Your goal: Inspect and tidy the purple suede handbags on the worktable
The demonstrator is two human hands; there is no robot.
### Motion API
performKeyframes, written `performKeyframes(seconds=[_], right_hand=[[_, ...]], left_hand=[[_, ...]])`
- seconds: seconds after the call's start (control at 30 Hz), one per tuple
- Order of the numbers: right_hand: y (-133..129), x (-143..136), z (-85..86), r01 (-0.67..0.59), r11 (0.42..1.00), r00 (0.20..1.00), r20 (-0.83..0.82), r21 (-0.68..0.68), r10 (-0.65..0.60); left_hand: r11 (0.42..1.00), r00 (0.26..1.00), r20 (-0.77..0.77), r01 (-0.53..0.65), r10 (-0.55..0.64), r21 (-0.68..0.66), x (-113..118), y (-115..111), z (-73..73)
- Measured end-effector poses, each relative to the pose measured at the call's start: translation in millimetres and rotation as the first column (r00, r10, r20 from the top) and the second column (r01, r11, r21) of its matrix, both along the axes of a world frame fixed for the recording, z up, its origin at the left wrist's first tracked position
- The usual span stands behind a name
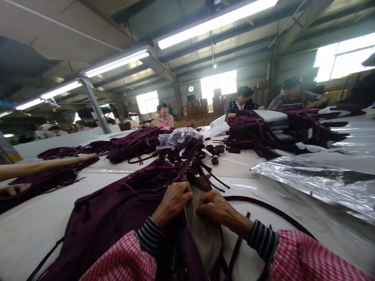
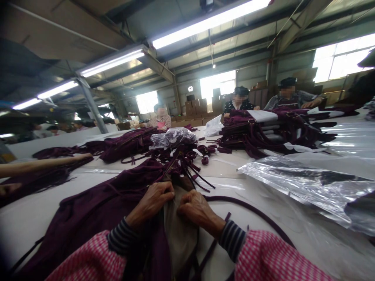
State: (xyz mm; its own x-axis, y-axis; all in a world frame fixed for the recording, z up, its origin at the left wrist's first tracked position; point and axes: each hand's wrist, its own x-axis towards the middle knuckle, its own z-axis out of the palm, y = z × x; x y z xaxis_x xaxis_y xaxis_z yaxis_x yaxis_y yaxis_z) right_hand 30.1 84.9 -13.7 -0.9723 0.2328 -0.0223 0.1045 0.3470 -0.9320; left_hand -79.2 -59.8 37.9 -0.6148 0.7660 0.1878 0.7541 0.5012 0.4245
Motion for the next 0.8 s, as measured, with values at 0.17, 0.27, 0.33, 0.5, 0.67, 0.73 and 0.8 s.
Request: performKeyframes(seconds=[0.17,0.27,0.33,0.5,0.67,0.73,0.8], right_hand=[[0,-1,-0.4,0.017,0.996,0.999,0.034,-0.085,-0.014],[1,-1,-0.3,0.010,0.996,0.999,0.040,-0.089,-0.006],[1,-2,-1.0,0.011,0.995,0.999,0.038,-0.097,-0.008],[0,-6,-2.3,0.033,0.994,0.999,0.043,-0.103,-0.029],[-4,-10,-2.2,0.060,0.996,0.998,-0.002,-0.067,-0.060],[-6,-11,-2.9,0.072,0.997,0.997,-0.026,-0.040,-0.073],[-7,-11,-4.0,0.088,0.996,0.995,-0.043,-0.010,-0.088]], left_hand=[[1.000,1.000,-0.003,0.000,0.000,0.003,0,0,-1.3],[1.000,1.000,-0.005,0.001,-0.001,0.003,0,1,-0.9],[1.000,1.000,-0.007,0.005,-0.005,0.005,0,1,-0.9],[1.000,1.000,-0.013,0.021,-0.021,0.013,0,0,-2.9],[0.998,0.998,0.000,0.065,-0.065,0.004,2,-1,-0.5],[0.996,0.996,0.014,0.083,-0.083,-0.008,2,-2,2.0],[0.995,0.995,0.029,0.101,-0.100,-0.026,1,-2,4.2]])
